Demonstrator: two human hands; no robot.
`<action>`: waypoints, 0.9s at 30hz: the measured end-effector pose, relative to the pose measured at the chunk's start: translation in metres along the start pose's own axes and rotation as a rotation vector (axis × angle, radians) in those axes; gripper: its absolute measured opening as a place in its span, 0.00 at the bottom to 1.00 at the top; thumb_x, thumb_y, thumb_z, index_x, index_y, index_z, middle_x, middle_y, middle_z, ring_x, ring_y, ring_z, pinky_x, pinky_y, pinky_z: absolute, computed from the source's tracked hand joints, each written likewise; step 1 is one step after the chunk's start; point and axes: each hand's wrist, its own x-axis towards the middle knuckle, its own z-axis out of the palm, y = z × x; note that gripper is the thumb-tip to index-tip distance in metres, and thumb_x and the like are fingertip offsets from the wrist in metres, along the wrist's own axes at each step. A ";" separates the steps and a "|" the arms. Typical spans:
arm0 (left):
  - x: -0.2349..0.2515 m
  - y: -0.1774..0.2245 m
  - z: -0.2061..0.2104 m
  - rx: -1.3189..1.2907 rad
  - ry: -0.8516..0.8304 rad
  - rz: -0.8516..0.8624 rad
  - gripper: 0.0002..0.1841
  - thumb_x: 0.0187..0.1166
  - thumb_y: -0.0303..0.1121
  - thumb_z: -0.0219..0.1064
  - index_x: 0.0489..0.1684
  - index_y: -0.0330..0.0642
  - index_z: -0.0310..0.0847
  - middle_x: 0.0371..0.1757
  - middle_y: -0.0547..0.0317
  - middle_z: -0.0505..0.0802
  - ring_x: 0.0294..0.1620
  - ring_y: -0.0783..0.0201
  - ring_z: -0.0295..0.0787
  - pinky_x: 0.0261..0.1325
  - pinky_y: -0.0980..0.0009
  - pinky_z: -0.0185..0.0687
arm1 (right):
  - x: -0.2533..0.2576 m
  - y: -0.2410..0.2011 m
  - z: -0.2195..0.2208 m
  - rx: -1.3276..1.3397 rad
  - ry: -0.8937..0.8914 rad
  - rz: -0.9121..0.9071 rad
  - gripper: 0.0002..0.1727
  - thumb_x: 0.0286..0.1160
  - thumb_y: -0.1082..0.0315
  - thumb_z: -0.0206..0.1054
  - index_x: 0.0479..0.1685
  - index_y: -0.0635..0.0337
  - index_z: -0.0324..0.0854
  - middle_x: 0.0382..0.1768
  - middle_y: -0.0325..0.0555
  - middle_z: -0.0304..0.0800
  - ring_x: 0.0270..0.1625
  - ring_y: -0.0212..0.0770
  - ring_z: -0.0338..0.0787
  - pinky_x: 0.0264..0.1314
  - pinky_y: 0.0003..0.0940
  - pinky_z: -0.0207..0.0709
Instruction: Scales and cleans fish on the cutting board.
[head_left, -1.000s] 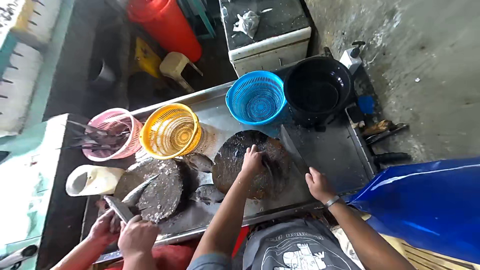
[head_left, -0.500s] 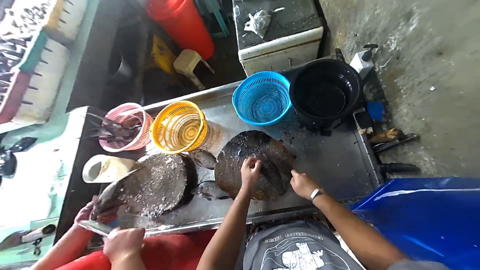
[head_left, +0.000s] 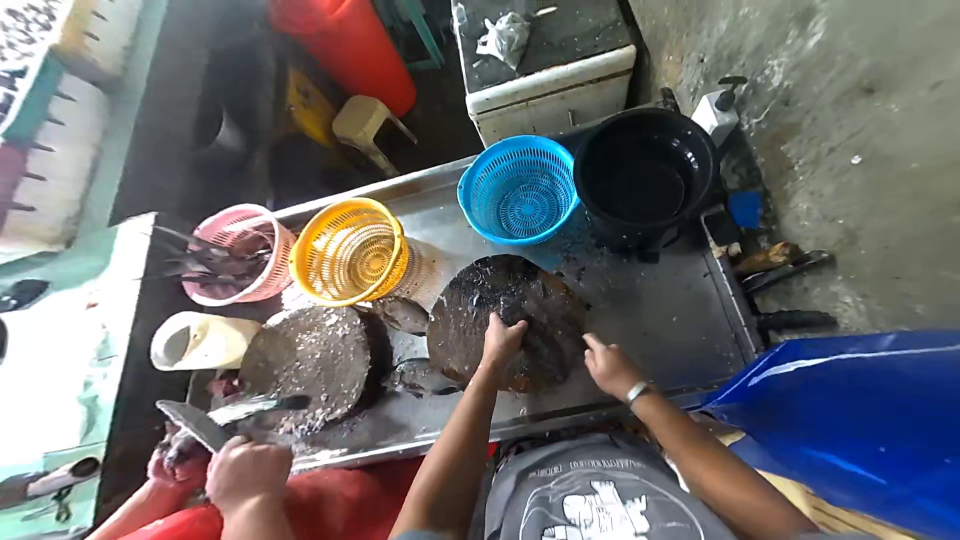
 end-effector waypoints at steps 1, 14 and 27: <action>-0.004 -0.014 -0.004 -0.045 0.016 0.030 0.37 0.73 0.43 0.75 0.78 0.37 0.62 0.50 0.40 0.92 0.45 0.49 0.94 0.48 0.48 0.91 | -0.016 0.014 0.004 -0.002 0.061 -0.025 0.30 0.94 0.56 0.47 0.94 0.47 0.59 0.54 0.62 0.93 0.57 0.61 0.93 0.64 0.62 0.83; -0.044 -0.072 -0.015 -0.041 0.286 0.262 0.41 0.68 0.38 0.75 0.82 0.38 0.56 0.53 0.41 0.91 0.55 0.50 0.93 0.60 0.46 0.87 | -0.082 -0.053 -0.003 0.224 0.674 -0.645 0.24 0.91 0.57 0.48 0.68 0.68 0.77 0.23 0.43 0.84 0.21 0.36 0.83 0.27 0.36 0.84; -0.050 -0.082 -0.008 -0.066 0.260 0.223 0.42 0.68 0.37 0.76 0.82 0.38 0.55 0.53 0.37 0.90 0.53 0.44 0.92 0.57 0.42 0.86 | -0.087 -0.059 0.015 0.040 0.688 -0.575 0.20 0.86 0.63 0.52 0.64 0.68 0.80 0.24 0.46 0.87 0.22 0.41 0.85 0.27 0.40 0.84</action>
